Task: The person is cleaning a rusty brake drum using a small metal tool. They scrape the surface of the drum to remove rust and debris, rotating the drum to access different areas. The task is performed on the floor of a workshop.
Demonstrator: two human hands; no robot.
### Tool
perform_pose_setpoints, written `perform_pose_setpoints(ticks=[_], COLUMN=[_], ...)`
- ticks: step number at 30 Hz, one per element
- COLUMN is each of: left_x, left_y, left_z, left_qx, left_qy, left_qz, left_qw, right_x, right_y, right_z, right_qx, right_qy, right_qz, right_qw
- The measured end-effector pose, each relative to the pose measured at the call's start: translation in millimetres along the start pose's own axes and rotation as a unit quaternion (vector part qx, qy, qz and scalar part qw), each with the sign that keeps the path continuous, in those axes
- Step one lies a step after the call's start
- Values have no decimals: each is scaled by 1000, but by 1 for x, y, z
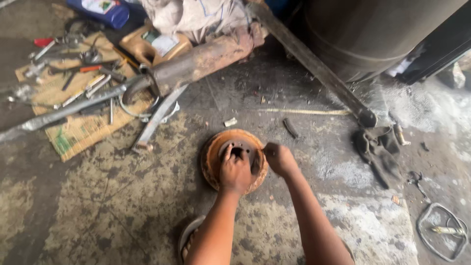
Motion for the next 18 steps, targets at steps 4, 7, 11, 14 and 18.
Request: perform_pose_setpoints(ticks=[4, 7, 11, 14, 18], left_x=[-13, 3, -2, 2, 6], left_y=[4, -1, 2, 8, 4], left_z=[31, 17, 11, 2, 2], left_qx=[21, 61, 3, -8, -5], left_qy=[-149, -109, -164, -150, -166], left_qz=[-27, -12, -44, -45, -32], left_qw=[988, 992, 985, 988, 986], right_x=[-12, 8, -2, -10, -9], right_y=[11, 3, 11, 14, 9], right_z=[-8, -4, -1, -8, 0], right_qx=[-32, -37, -30, -27, 18], right_qy=[-9, -25, -28, -17, -32], right_qz=[-12, -27, 3, 8, 35], right_qw=[999, 999, 999, 999, 999])
Point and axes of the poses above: each hand's wrist, its own x-axis towards the middle knuckle, its own z-axis out of the palm, y = z × x, the point moved 7 cm from there along x, towards the middle knuckle, and after that the axes turned 12 degrees about -z, right-handed, at the moved point
